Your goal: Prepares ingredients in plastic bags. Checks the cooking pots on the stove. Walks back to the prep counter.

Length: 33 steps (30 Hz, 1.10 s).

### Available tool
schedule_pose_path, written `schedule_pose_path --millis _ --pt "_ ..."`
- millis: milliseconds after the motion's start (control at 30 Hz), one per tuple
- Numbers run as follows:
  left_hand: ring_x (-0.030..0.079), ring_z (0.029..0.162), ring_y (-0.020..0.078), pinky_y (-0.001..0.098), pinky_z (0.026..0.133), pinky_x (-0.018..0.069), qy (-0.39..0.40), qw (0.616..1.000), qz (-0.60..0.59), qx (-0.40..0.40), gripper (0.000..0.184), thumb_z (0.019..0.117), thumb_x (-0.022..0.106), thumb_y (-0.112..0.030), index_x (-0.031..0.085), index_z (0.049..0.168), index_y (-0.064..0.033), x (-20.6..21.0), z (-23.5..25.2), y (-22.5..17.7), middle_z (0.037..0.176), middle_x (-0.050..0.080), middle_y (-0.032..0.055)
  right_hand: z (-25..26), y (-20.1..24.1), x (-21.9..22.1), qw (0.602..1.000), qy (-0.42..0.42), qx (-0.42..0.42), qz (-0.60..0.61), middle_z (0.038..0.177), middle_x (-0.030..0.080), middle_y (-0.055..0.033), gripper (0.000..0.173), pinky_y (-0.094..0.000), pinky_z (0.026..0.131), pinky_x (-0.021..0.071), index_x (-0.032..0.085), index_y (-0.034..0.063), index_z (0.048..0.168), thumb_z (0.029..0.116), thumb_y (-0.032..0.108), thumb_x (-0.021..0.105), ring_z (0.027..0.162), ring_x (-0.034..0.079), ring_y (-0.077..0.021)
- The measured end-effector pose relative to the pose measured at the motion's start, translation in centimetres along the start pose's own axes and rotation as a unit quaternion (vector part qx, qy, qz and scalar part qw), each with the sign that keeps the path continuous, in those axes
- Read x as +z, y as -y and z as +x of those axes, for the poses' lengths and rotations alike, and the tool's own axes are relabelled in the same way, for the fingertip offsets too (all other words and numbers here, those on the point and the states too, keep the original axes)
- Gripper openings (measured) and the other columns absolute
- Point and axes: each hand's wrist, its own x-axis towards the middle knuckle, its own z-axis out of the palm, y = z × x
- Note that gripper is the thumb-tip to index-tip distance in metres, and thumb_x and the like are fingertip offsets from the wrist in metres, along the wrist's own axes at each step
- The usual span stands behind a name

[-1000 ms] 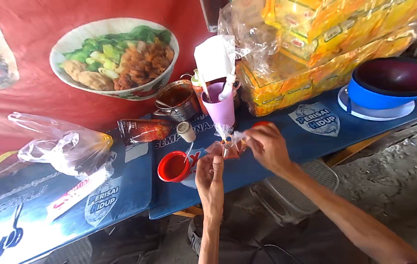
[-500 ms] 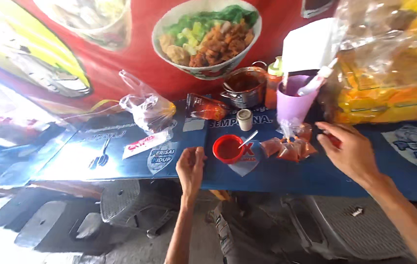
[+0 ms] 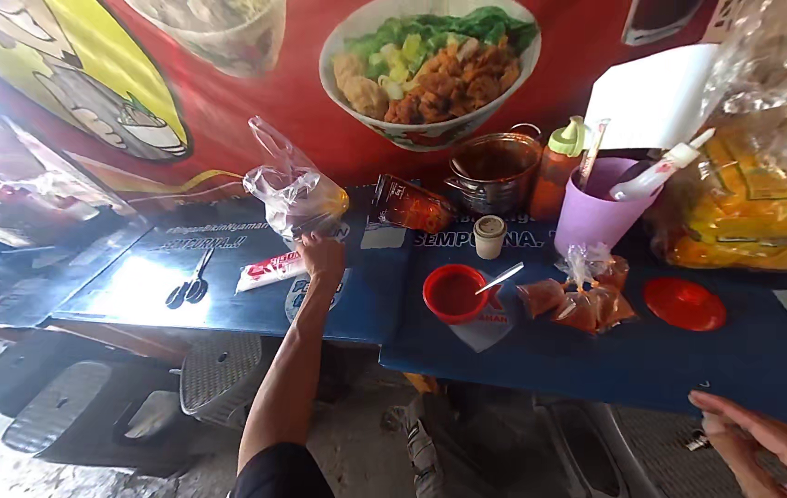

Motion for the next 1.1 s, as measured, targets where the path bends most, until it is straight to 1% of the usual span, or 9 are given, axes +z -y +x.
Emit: schedule_pose_path --millis 133,267,467,567,667,733,900,1000,1100 --pt "0.048 0.128 0.0542 0.0697 0.103 0.0356 0.034 0.995 0.086 -0.027 0.022 0.0934 0.064 -0.004 0.068 0.107 0.0133 0.1 0.3 0.1 0.129 0.057 0.0364 -0.9 -0.9 -0.2 1.0 0.007 0.02 0.002 0.117 0.068 -0.0305 0.032 -0.0344 0.093 0.0552 0.065 -0.0125 0.124 0.105 0.011 0.054 0.103 0.069 -0.0291" --pt "0.05 0.125 0.0546 0.0698 0.1 0.0381 0.09 0.987 0.103 -0.089 0.033 0.0914 0.07 -0.015 0.066 0.11 0.0127 0.1 0.1 0.4 0.128 0.057 0.0376 -1.2 -1.2 0.0 0.999 0.009 0.036 0.003 0.117 0.069 -0.0292 0.032 -0.0347 0.093 0.0551 0.066 -0.0116 0.125 0.1049 0.011 0.054 0.102 0.069 -0.0285" --pt "0.04 0.135 0.0549 0.069 0.102 0.0376 0.126 0.977 0.062 -0.162 0.053 0.0873 0.074 -0.025 0.061 0.121 0.0146 0.7 1.1 0.4 0.142 0.044 0.0403 -2.0 -1.6 0.2 0.999 0.001 0.045 0.011 0.116 0.07 -0.0284 0.032 -0.0324 0.092 0.0554 0.066 -0.0113 0.124 0.1051 0.012 0.055 0.101 0.07 -0.0265" --pt "0.038 0.137 0.0569 0.0715 0.102 0.0361 0.085 0.986 0.053 -0.135 0.045 0.0868 0.074 -0.016 0.063 0.117 0.0147 0.4 0.8 0.3 0.143 0.043 0.0412 -2.5 -2.0 0.0 0.999 0.002 0.049 0.01 0.115 0.07 -0.0294 0.032 -0.0322 0.092 0.0547 0.066 -0.0127 0.123 0.1047 0.012 0.055 0.102 0.069 -0.0273" --pt "0.041 0.135 0.0535 0.0692 0.104 0.0353 0.039 0.991 0.102 -0.074 0.029 0.084 0.074 -0.006 0.069 0.107 0.0103 0.5 0.5 0.2 0.139 0.05 0.0361 -3.1 -2.2 0.0 0.998 0.006 0.066 0.006 0.117 0.069 -0.0289 0.033 -0.0344 0.093 0.0549 0.066 -0.0118 0.124 0.1049 0.012 0.055 0.103 0.07 -0.0284" --pt "0.039 0.137 0.0536 0.0711 0.107 0.0322 0.031 0.993 0.1 -0.055 0.031 0.0822 0.076 -0.006 0.069 0.108 0.0099 0.7 0.4 0.4 0.142 0.049 0.0353 -3.6 -2.4 0.0 0.998 0.005 0.068 0.008 0.117 0.07 -0.0285 0.033 -0.0355 0.093 0.0553 0.066 -0.0113 0.124 0.1047 0.012 0.055 0.103 0.07 -0.0293" --pt "0.039 0.138 0.055 0.0732 0.106 0.0309 -0.006 0.993 -0.087 -0.085 0.045 0.0892 0.073 -0.021 0.065 0.119 0.0123 -0.4 -0.3 1.1 0.144 0.046 0.0382 -4.4 -2.7 -0.4 0.995 -0.008 0.097 0.007 0.117 0.069 -0.0284 0.033 -0.0339 0.094 0.0546 0.066 -0.0106 0.125 0.1048 0.012 0.055 0.103 0.07 -0.0285" --pt "0.049 0.13 0.053 0.0728 0.101 0.0378 0.001 0.968 -0.209 -0.141 0.039 0.0931 0.069 -0.025 0.068 0.108 0.0102 -1.9 -0.4 1.7 0.13 0.057 0.037 -4.7 -2.8 -0.6 0.994 0.002 0.113 0.001 0.119 0.069 -0.0283 0.034 -0.036 0.094 0.0545 0.065 -0.0111 0.126 0.1054 0.013 0.054 0.105 0.07 -0.0304" --pt "0.051 0.126 0.0544 0.0729 0.1 0.038 -0.005 0.964 -0.248 -0.099 0.032 0.0986 0.06 -0.021 0.071 0.11 0.0065 -3.1 -0.8 2.5 0.124 0.06 0.0362 -5.0 -2.8 -0.5 0.993 0.003 0.121 0.0 0.119 0.069 -0.0275 0.033 -0.0356 0.094 0.0544 0.066 -0.0106 0.125 0.1052 0.013 0.054 0.104 0.069 -0.03"
